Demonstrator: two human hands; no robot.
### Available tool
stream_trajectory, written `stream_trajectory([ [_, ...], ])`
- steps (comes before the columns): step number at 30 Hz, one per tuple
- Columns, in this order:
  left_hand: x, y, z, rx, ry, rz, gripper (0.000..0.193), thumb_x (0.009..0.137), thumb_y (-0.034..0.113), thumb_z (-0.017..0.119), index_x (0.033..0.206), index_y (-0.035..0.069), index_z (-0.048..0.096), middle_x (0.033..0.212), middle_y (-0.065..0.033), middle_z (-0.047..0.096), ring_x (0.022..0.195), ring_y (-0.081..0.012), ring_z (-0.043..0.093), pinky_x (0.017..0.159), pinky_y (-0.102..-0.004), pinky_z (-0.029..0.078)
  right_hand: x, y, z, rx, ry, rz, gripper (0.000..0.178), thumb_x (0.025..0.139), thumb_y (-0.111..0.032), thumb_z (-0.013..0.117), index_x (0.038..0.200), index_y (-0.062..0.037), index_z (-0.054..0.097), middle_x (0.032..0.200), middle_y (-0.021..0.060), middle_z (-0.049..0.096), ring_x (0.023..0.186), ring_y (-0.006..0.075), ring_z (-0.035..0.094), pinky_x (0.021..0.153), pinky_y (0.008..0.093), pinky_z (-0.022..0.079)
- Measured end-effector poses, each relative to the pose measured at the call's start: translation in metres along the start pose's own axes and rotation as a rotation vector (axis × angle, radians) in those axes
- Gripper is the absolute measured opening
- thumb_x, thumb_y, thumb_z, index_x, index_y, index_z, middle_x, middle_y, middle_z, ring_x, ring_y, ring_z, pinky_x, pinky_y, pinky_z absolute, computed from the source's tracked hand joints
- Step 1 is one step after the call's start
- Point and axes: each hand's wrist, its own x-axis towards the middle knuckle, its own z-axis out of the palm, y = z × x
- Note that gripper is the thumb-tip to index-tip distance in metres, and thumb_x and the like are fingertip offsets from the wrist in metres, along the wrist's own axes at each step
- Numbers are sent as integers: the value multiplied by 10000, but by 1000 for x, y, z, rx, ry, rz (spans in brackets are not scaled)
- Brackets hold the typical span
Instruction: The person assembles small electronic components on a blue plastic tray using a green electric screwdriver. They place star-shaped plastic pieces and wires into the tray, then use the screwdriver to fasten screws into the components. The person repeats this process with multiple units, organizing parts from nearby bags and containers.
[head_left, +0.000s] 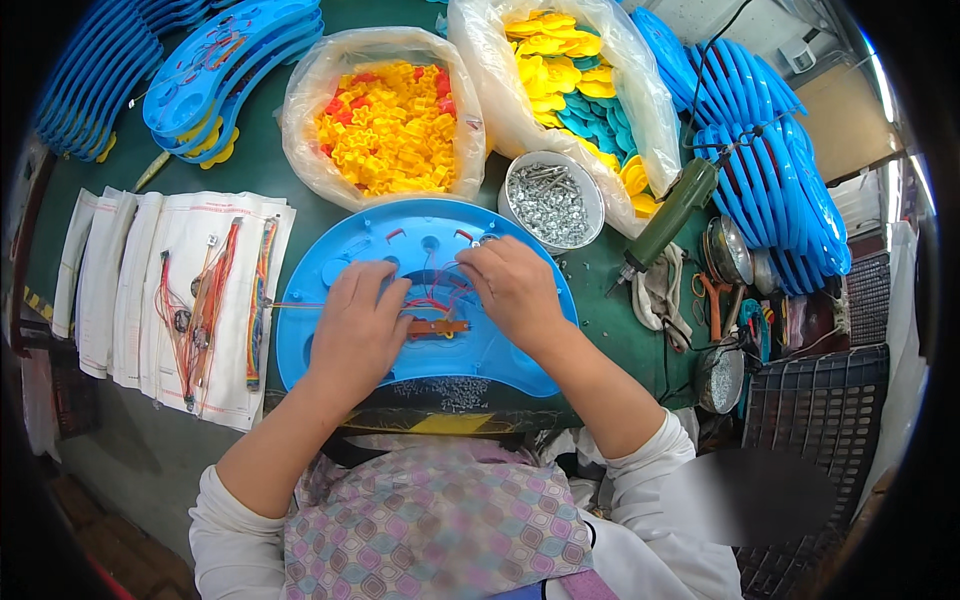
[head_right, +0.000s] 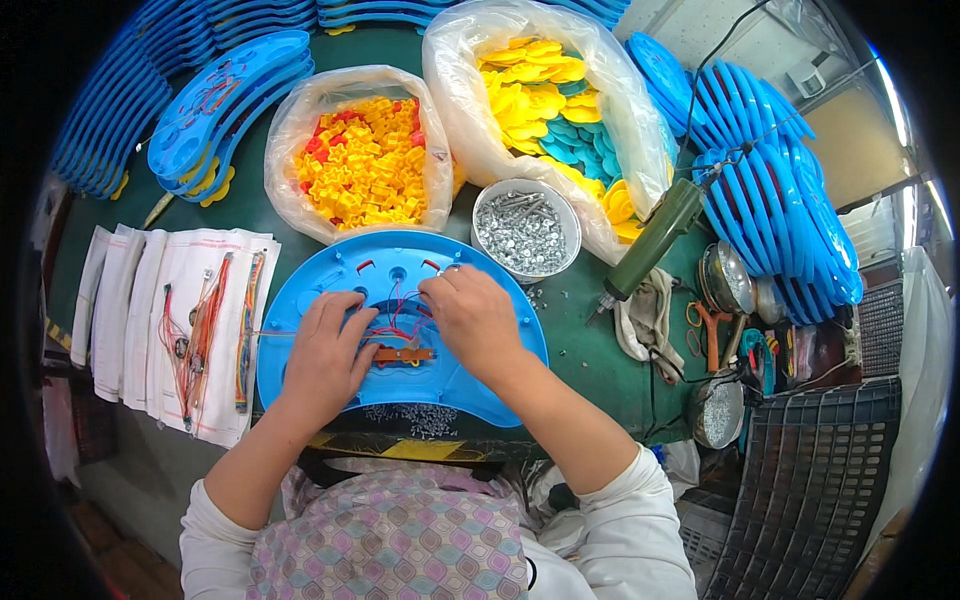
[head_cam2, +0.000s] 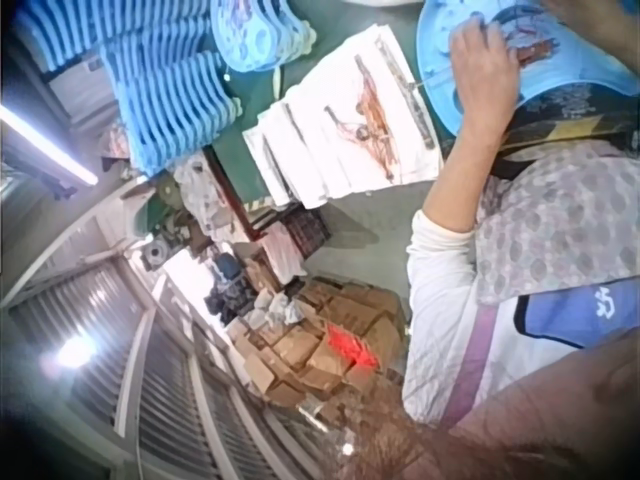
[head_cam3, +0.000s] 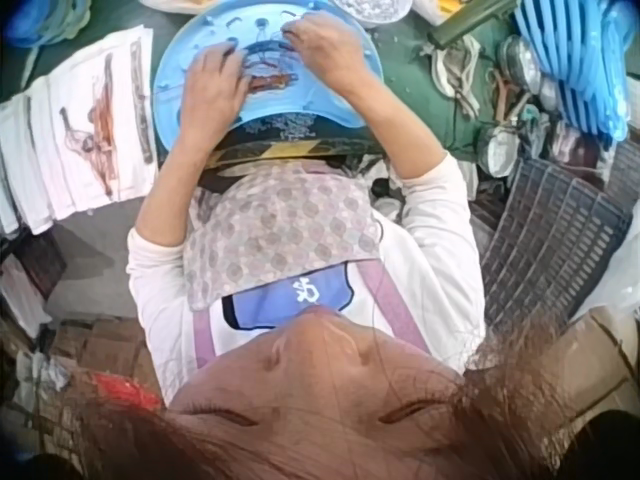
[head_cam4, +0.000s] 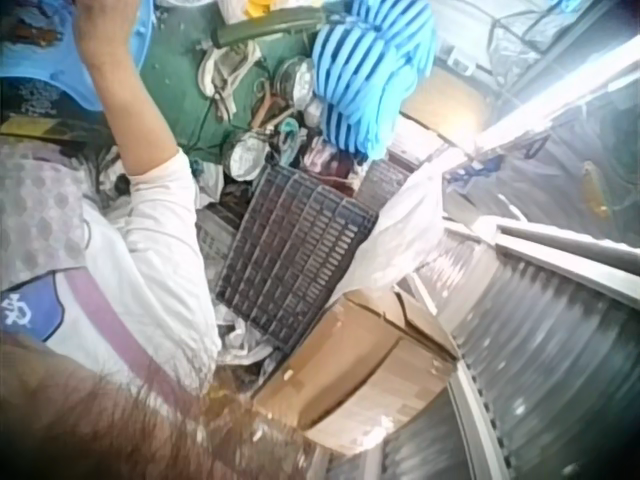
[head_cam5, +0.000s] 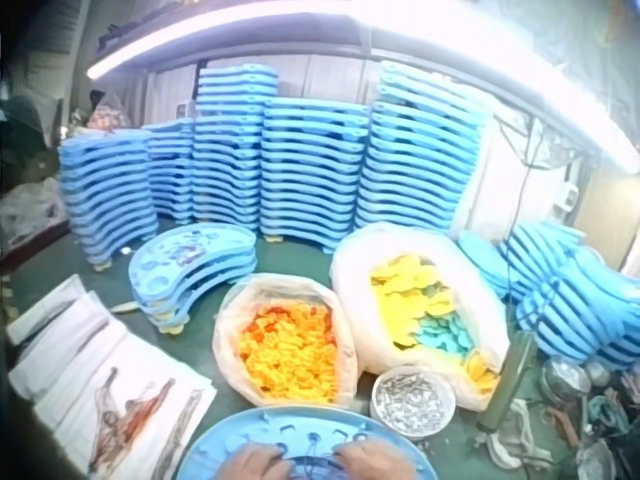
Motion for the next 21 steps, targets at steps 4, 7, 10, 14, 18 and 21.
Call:
stream_trajectory([
  [4, -1, 0, -2, 26, -1, 5, 396, 789, 115, 793, 1157, 21, 680, 1270, -151, 580, 1242, -366, 537, 1095, -485, 437, 6, 8, -14, -127, -41, -75, 141, 748, -117, 822, 851, -104, 727, 908, 40, 567, 878, 256, 562, 767, 376, 502],
  [7, 1, 1, -1, 18, -1, 8, 373, 798, 112, 785, 1145, 22, 685, 1274, -153, 579, 1243, -371, 535, 1103, -491, 433, 10, 14, -14, -156, -67, -111, 140, 744, -125, 820, 841, -97, 723, 903, 38, 561, 878, 250, 560, 767, 370, 496],
  [10, 0, 1, -3, 10, -13, 2, 391, 802, 109, 782, 1167, 20, 674, 1285, -164, 573, 1245, -380, 532, 1108, -500, 427, 12, 18, -6, -188, -106, -173, 140, 747, -129, 813, 845, -89, 720, 902, 34, 556, 885, 245, 555, 771, 368, 489],
  [14, -1, 4, -17, -161, -19, -53, 469, 812, 115, 783, 1245, 16, 632, 1311, -176, 556, 1250, -396, 524, 1111, -501, 419, 16, 17, -12, -181, -261, -198, 101, 802, -137, 771, 870, -80, 721, 926, 45, 559, 917, 251, 551, 790, 374, 478],
  [18, -22, -7, -52, 28, 222, -271, 526, 838, 90, 759, 1327, 19, 576, 1365, -204, 528, 1291, -410, 500, 1092, -488, 418, 11, 9, -27, -127, -358, -204, 160, 863, -183, 714, 963, -58, 723, 960, 88, 560, 949, 282, 549, 831, 401, 463],
  [21, -50, -33, -61, -206, 152, -606, 502, 922, 57, 673, 1401, 9, 530, 1249, -213, 598, 1155, -324, 596, 981, -402, 483, 7, 0, -33, -153, -392, -170, 224, 887, -269, 701, 955, -56, 702, 992, 107, 568, 998, 280, 550, 855, 391, 452],
])
